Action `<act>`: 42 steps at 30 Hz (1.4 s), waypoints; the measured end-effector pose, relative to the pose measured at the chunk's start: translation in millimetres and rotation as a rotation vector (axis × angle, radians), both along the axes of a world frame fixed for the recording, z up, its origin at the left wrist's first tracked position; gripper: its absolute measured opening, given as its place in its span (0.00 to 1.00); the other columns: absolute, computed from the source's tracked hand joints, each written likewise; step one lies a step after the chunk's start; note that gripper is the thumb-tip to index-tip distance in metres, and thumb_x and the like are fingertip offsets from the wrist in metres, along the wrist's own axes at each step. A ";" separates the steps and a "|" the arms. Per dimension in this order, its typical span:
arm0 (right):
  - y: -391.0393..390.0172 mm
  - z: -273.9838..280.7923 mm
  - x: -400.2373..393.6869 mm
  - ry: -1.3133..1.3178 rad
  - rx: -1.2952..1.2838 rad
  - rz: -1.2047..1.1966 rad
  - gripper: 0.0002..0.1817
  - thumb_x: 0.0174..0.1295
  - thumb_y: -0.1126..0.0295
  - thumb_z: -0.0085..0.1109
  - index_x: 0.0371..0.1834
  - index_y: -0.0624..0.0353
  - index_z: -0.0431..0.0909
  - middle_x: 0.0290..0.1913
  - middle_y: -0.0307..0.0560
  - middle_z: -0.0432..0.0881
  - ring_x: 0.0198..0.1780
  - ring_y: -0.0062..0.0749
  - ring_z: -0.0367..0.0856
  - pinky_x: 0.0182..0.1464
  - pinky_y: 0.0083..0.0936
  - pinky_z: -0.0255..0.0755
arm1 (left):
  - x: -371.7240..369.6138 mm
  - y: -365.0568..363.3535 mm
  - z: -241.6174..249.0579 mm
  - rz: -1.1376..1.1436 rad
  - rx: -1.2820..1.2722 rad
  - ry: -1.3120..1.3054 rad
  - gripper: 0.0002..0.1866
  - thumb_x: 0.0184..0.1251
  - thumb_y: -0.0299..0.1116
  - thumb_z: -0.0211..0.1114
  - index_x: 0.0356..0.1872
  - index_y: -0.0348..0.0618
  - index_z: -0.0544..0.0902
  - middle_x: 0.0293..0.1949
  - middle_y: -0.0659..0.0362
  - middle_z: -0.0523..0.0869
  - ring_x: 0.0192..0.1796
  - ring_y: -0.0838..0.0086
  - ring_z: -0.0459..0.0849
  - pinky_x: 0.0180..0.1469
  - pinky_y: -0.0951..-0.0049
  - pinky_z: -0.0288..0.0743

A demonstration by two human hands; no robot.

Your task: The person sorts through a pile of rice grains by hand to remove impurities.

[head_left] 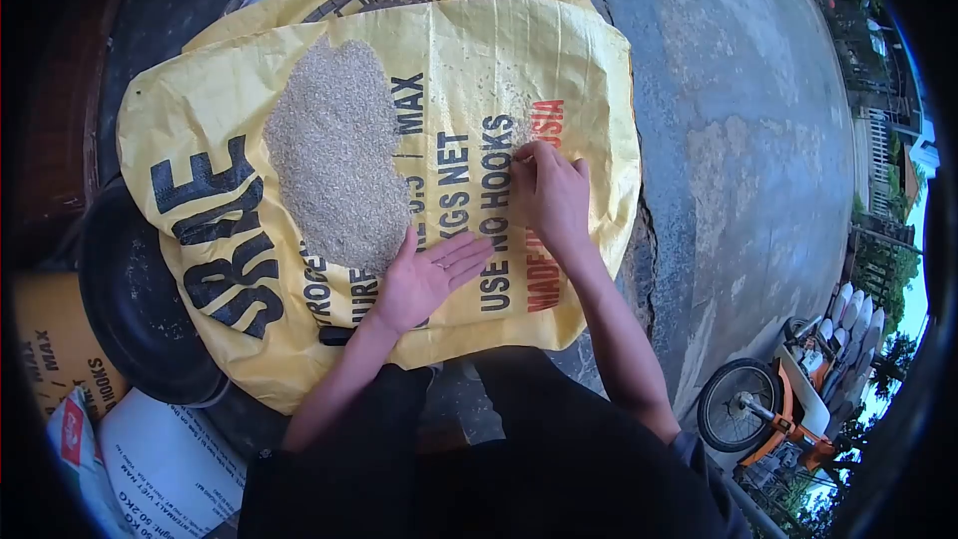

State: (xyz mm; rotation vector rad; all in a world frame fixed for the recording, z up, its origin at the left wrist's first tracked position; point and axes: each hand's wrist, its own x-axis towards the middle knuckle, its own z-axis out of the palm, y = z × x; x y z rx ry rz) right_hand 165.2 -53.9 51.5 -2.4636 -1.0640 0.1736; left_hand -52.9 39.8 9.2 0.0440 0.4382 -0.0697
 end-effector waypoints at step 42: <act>-32.6 10.0 -51.7 0.145 0.038 -0.152 0.07 0.68 0.70 0.67 0.45 0.55 0.81 0.34 0.40 0.83 0.34 0.32 0.80 0.49 0.32 0.62 | -1.7 -1.0 -4.9 0.047 -0.065 -0.034 0.51 0.81 0.69 0.37 0.77 0.21 0.59 0.78 0.30 0.60 0.83 0.44 0.56 0.86 0.48 0.44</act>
